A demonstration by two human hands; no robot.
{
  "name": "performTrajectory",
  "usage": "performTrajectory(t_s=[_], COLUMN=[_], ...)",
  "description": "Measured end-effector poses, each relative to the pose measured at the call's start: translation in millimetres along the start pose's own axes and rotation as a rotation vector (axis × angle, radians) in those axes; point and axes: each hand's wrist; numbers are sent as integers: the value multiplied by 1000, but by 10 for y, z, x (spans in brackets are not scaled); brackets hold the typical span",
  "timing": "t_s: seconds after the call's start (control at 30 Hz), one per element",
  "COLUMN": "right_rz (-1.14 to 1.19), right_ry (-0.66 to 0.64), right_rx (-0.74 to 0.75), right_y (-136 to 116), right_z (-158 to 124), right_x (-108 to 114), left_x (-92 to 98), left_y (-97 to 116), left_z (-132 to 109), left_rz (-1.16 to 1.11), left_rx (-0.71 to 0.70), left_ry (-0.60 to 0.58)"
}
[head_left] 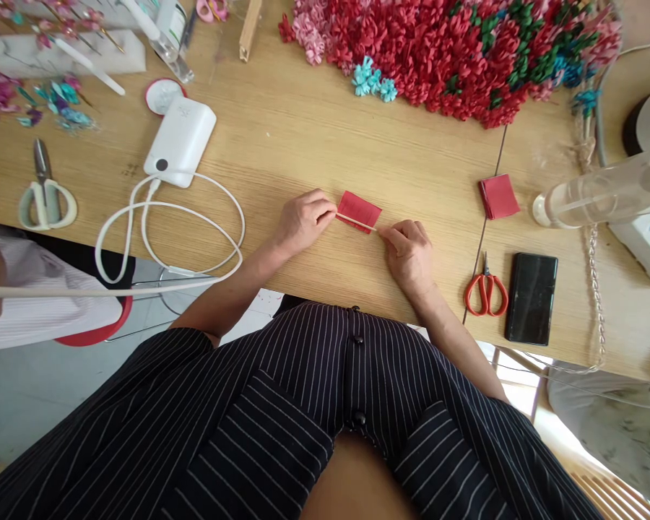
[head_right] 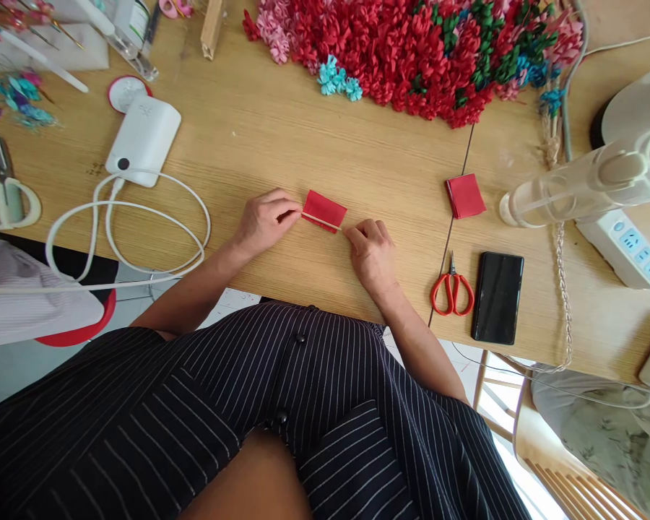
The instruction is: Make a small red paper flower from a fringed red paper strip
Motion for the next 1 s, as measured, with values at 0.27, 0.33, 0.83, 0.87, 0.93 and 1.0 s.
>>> performTrajectory(t_s=[0.27,0.33,0.83,0.87,0.93,1.0], right_rz=[-25,-43,-66,-68,-76,-88], right_ry=[-18,-17,-52,-53,-52,-49], right_rx=[-9,-12,-8,-9,-12,-11], right_y=[8,11,6,6,6,2], right_z=[11,15,52,53,53,52], right_x=[7,3,-18,-20,-20,-20], left_x=[80,102,68,59,43,35], left_y=[4,0,17,18,19,22], left_z=[63,97,142,125,98,78], left_rz=[-28,-59,-39,6,99,166], left_rx=[25,40,41,21,-7,-18], left_ry=[-71,-90,-72,-74,-89,-112])
Point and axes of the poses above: each hand's wrist, its own z-axis towards the middle knuckle, its own x-axis out of the back of the hand, y = z × x, and after that the axes turned 11 degrees about -y, right-handed
